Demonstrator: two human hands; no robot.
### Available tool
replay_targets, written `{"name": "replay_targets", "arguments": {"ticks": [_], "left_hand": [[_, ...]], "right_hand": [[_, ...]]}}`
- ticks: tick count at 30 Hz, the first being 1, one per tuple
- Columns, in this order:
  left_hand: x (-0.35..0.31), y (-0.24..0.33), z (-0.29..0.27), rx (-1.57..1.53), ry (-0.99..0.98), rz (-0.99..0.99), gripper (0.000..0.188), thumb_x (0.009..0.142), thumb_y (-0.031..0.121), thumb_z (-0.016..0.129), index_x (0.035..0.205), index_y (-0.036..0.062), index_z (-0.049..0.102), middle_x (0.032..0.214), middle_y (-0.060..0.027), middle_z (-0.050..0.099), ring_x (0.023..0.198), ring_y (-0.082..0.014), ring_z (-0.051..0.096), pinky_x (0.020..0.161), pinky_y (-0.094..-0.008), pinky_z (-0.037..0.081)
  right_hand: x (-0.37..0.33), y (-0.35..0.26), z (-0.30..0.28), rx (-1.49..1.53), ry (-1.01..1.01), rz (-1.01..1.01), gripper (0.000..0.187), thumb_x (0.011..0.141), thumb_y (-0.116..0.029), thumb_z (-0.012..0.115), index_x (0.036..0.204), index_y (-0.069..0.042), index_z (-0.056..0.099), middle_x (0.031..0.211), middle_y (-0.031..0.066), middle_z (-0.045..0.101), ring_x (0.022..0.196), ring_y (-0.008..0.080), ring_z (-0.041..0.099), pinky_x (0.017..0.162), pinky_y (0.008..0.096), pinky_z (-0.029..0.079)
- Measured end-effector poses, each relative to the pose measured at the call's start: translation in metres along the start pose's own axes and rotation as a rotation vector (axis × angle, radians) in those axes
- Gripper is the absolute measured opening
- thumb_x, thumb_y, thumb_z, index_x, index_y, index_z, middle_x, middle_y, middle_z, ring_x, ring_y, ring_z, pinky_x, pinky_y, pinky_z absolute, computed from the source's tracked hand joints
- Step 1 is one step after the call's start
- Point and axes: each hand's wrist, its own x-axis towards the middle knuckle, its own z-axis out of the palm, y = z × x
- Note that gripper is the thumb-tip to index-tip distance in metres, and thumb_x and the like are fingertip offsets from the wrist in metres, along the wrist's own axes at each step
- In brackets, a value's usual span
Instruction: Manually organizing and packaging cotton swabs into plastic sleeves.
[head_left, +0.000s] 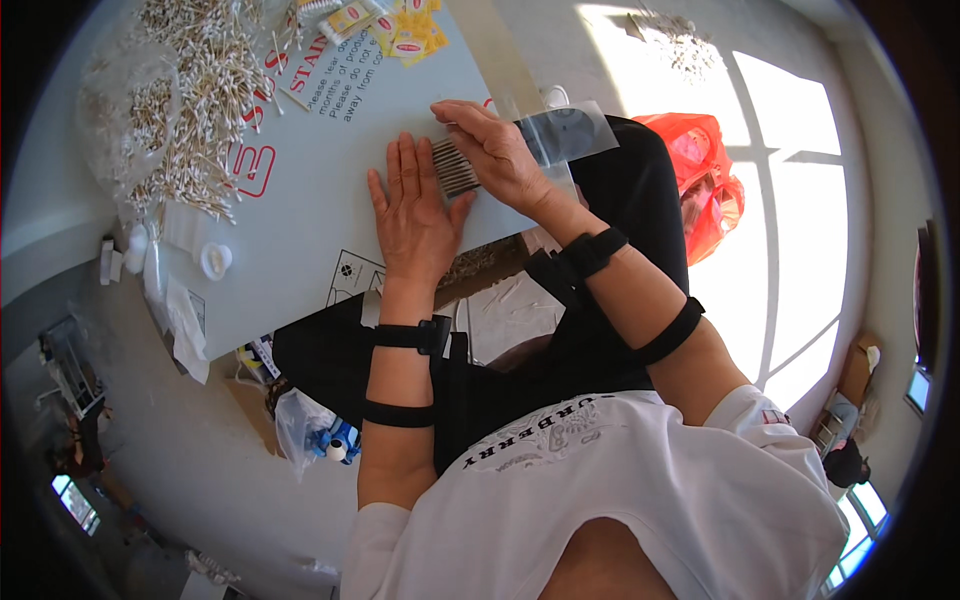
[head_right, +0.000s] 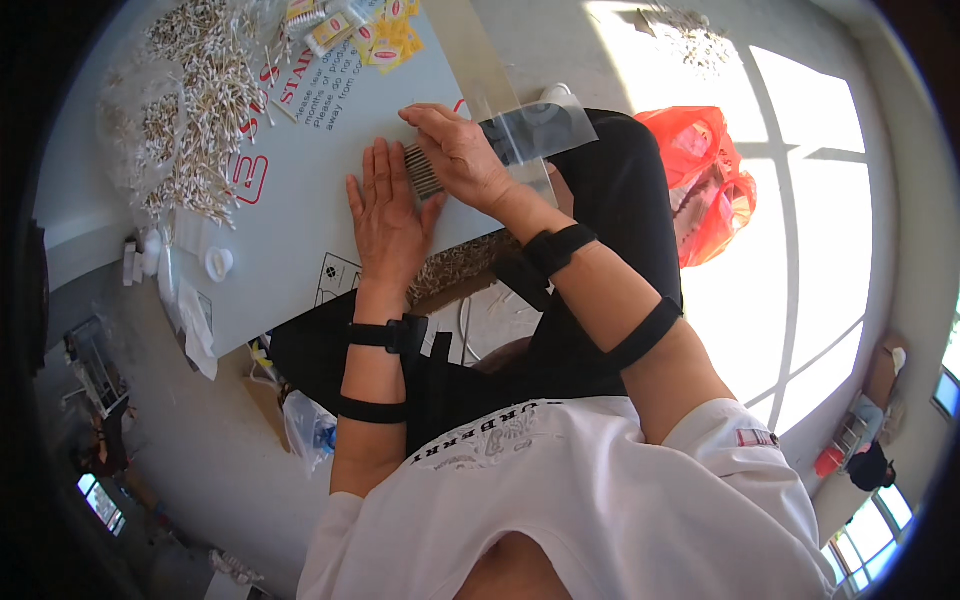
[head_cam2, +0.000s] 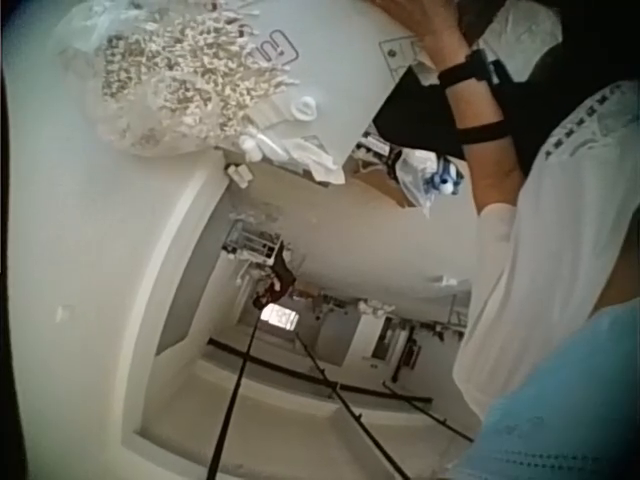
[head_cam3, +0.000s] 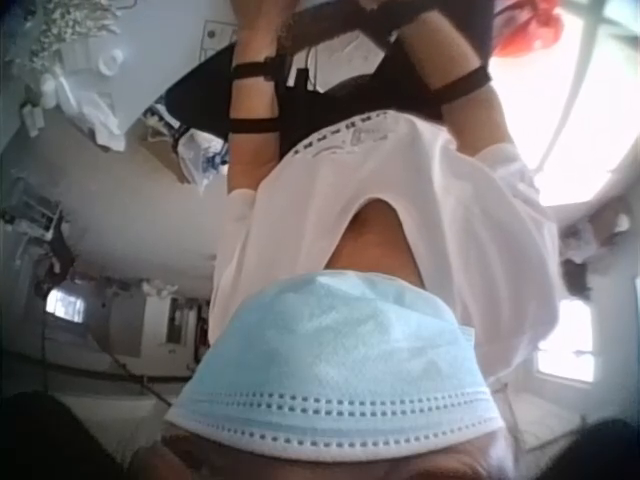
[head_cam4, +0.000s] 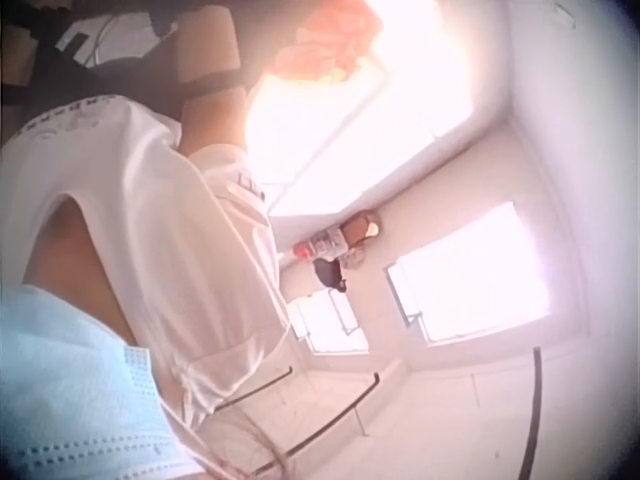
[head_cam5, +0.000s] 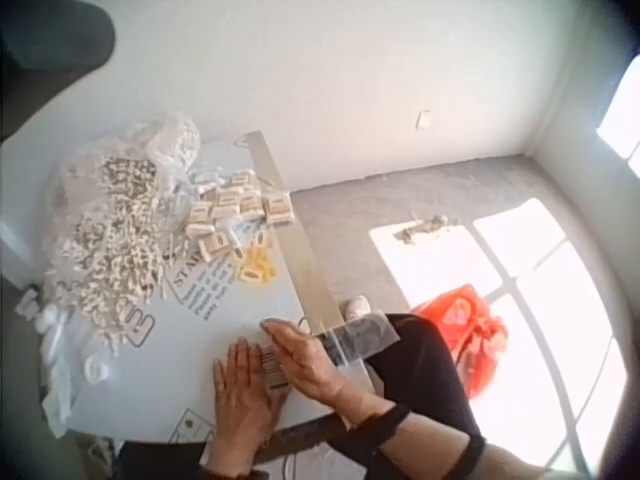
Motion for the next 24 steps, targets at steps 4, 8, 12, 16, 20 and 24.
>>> {"name": "replay_targets", "arguments": {"ticks": [4,8,12,16,20,24], "left_hand": [[0.000,0.000,-0.002,0.014,-0.011,-0.006,0.086,0.086,0.047,0.064,0.149,0.0004,0.028,0.156,-0.0208,0.027,0.147,-0.0335,0.021,0.117,-0.0565,0.013],[0.000,0.001,-0.005,0.026,-0.016,-0.008,0.090,0.085,0.053,0.063,0.149,0.0001,0.027,0.156,-0.0207,0.027,0.147,-0.0339,0.021,0.117,-0.0569,0.014],[0.001,0.003,-0.004,0.039,-0.008,-0.008,0.090,0.085,0.053,0.063,0.148,0.0002,0.027,0.155,-0.0205,0.027,0.147,-0.0338,0.021,0.117,-0.0570,0.014],[0.001,0.002,-0.003,0.039,0.005,-0.007,0.090,0.085,0.053,0.063,0.148,0.0002,0.027,0.155,-0.0205,0.028,0.146,-0.0338,0.022,0.117,-0.0571,0.015],[0.000,0.003,-0.003,0.043,0.001,-0.012,0.090,0.085,0.053,0.063,0.148,0.0001,0.027,0.155,-0.0203,0.028,0.146,-0.0338,0.022,0.117,-0.0570,0.015],[0.000,0.004,-0.004,0.040,0.004,-0.009,0.090,0.085,0.053,0.064,0.148,0.0000,0.027,0.155,-0.0202,0.028,0.146,-0.0338,0.022,0.117,-0.0567,0.015]], "right_hand": [[-0.006,-0.006,-0.018,-0.166,0.012,0.075,0.019,0.085,-0.001,0.063,0.103,-0.001,0.066,0.100,0.0124,0.063,0.090,0.0239,0.064,0.078,0.0320,0.051],[-0.028,-0.015,-0.028,-0.396,-0.094,0.023,0.011,0.078,-0.002,0.067,0.089,-0.003,0.067,0.085,0.0096,0.059,0.078,0.0259,0.063,0.069,0.0351,0.050],[-0.035,-0.013,-0.025,-0.468,-0.055,-0.088,0.009,0.075,-0.004,0.069,0.084,-0.005,0.066,0.082,0.0090,0.057,0.079,0.0298,0.061,0.069,0.0363,0.050],[-0.037,-0.009,-0.023,-0.502,-0.066,-0.128,0.011,0.074,-0.005,0.071,0.084,-0.004,0.066,0.081,0.0095,0.057,0.078,0.0301,0.061,0.069,0.0375,0.050],[-0.038,-0.011,-0.021,-0.505,-0.082,-0.141,0.012,0.074,-0.005,0.071,0.085,-0.005,0.067,0.081,0.0098,0.057,0.078,0.0299,0.061,0.068,0.0378,0.050],[-0.035,-0.008,-0.017,-0.438,0.047,-0.097,0.011,0.075,-0.005,0.072,0.085,-0.005,0.067,0.081,0.0097,0.058,0.077,0.0295,0.061,0.066,0.0372,0.050]]}}
